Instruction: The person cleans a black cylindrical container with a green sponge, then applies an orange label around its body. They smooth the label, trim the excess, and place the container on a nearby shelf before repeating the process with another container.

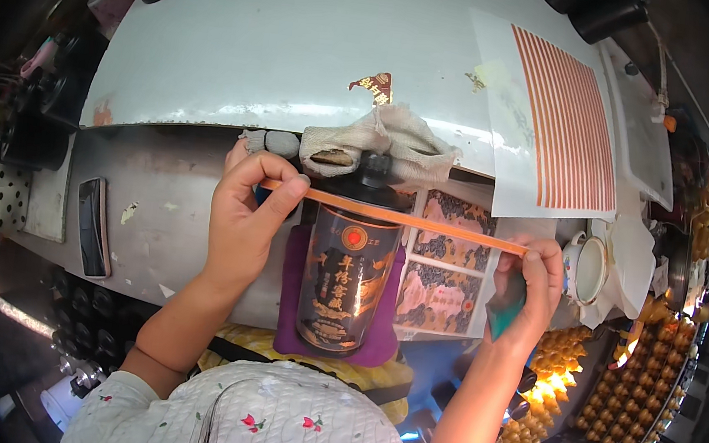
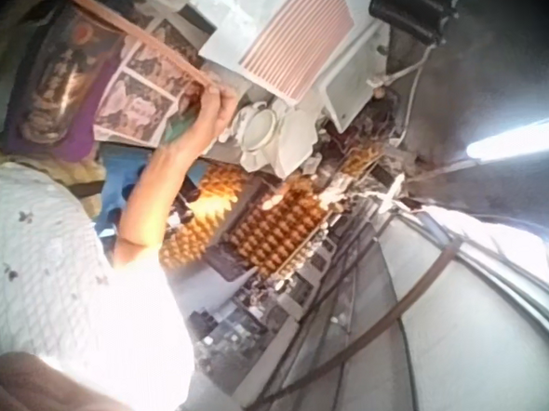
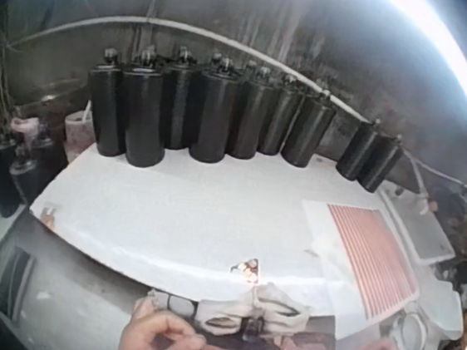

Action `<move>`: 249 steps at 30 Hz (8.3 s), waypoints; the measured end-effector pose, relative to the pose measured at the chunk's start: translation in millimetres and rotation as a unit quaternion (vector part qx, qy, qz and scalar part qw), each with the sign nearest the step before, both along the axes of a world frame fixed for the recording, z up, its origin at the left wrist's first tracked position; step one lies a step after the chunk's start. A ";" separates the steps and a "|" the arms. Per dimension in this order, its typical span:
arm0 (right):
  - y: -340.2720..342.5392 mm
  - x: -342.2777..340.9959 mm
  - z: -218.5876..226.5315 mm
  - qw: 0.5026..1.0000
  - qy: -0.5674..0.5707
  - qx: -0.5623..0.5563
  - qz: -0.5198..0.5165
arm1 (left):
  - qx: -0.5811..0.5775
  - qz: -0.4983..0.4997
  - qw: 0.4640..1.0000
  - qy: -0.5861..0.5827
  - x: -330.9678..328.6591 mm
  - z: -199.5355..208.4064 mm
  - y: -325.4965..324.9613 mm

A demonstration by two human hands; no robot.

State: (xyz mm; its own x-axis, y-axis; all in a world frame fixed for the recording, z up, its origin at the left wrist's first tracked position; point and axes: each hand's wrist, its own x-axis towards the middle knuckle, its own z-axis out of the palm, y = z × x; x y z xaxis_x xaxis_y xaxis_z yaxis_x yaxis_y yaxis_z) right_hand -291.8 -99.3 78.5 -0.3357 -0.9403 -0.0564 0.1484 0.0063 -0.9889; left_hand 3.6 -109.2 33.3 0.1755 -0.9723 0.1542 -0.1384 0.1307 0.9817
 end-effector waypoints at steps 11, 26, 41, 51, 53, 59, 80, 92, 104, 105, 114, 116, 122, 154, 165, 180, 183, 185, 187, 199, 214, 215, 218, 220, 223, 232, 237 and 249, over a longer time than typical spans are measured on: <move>-0.7 -15.7 -9.6 1.000 -0.021 -0.016 0.002 | -0.008 0.016 0.999 -0.048 -4.2 -1.7 -2.7; -1.1 -21.8 -10.3 0.999 -0.032 -0.019 0.017 | 0.026 0.018 0.999 -0.013 -7.0 -11.1 -4.2; -1.0 -28.5 -12.7 0.997 -0.052 -0.043 0.033 | -0.153 0.073 0.975 -0.146 -8.5 -9.9 28.9; -3.3 -27.8 -10.8 0.996 -0.064 -0.044 0.043 | -0.110 -0.098 0.955 -0.256 -37.8 28.0 43.8; -3.7 -28.0 -11.3 0.996 -0.068 -0.045 0.047 | -0.098 -0.088 0.958 -0.254 -36.6 23.0 45.2; -5.1 -31.6 -13.3 0.994 -0.078 -0.050 0.051 | -0.051 -0.128 0.965 -0.223 -27.8 10.3 51.0; -2.3 -35.8 -16.8 0.992 -0.099 -0.046 0.069 | -0.020 -0.109 0.983 -0.148 -25.6 -13.8 55.9; -3.4 -31.6 -15.2 0.993 -0.091 -0.049 0.048 | -0.017 -0.110 0.979 -0.171 -25.8 -9.8 51.5; -3.2 -25.5 -11.8 0.994 -0.083 -0.049 0.045 | -0.158 -0.091 0.937 -0.298 -35.4 12.3 59.3; -3.0 -25.3 -11.9 0.995 -0.082 -0.047 0.043 | -0.154 -0.086 0.935 -0.306 -37.0 11.3 59.4; -0.3 -24.7 -12.8 0.993 -0.090 -0.044 0.057 | -0.032 -0.129 0.964 -0.229 -29.4 10.5 60.6; 0.1 -21.5 -12.8 0.993 -0.094 -0.042 0.053 | -0.020 -0.124 0.976 -0.180 -29.3 8.2 58.0; 0.5 -10.5 -9.0 0.994 -0.097 -0.029 0.038 | -0.012 -0.128 0.981 -0.148 -27.9 6.4 55.6; 7.7 55.7 43.1 0.994 0.061 -0.095 0.010 | 0.023 -0.149 0.978 -0.143 -33.8 16.9 58.2; 6.3 50.6 10.3 0.996 0.015 -0.054 -0.067 | -0.109 -0.096 0.876 -0.461 -62.8 44.4 60.3; 3.4 71.8 -8.1 0.996 -0.073 -0.052 -0.012 | 0.064 -0.197 0.973 -0.103 -23.8 4.2 47.0; 4.6 73.3 -7.3 0.996 -0.057 -0.073 -0.003 | 0.033 -0.190 0.974 -0.119 -24.6 2.0 51.0; 2.3 70.5 -8.5 0.995 -0.048 -0.086 0.000 | 0.010 -0.157 0.968 -0.194 -29.2 14.4 55.0; 0.4 69.3 -8.3 0.996 -0.059 -0.065 -0.004 | -0.039 -0.143 0.950 -0.275 -32.9 19.6 58.0; -1.0 63.2 -23.9 0.994 -0.109 -0.021 0.003 | -0.150 -0.121 0.841 -0.505 -68.0 38.5 58.4; 1.4 56.5 -21.8 0.995 -0.070 -0.044 0.064 | 0.006 -0.164 0.986 0.033 -29.3 -47.5 42.4; 6.2 33.9 -18.9 0.992 -0.008 -0.114 0.047 | -0.005 -0.172 0.985 0.019 -42.3 -46.4 40.4; 43.3 -76.3 41.5 0.917 0.266 -0.248 -0.165 | 0.009 -0.148 0.987 -0.069 -38.9 -25.3 56.9; 54.7 -139.4 90.2 0.827 0.389 -0.255 -0.316 | -0.040 -0.138 0.971 -0.190 -36.9 -12.5 52.3; 85.8 -215.2 162.5 0.795 0.203 -0.387 -0.421 | -0.117 -0.133 0.956 -0.233 -29.6 -19.1 43.8; 74.1 -84.2 64.5 0.876 0.284 -0.305 -0.241 | -0.056 -0.114 0.929 -0.348 -36.5 35.5 58.5; 36.4 40.6 -14.4 0.970 0.187 -0.014 0.157 | -0.122 -0.151 0.882 -0.430 -45.2 47.0 65.7; 18.9 81.7 -31.1 0.989 0.013 0.045 0.143 | 0.134 -0.229 0.961 0.078 -22.3 -16.5 52.9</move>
State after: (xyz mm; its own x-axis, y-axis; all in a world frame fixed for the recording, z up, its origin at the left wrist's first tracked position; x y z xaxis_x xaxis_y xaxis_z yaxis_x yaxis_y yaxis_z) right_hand -210.1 -80.4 47.4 -0.0596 -0.9885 -0.1389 0.1030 0.1323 -0.9858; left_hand -18.7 -56.3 16.8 -0.2794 -0.9544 -0.1055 0.0243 -0.1168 0.9929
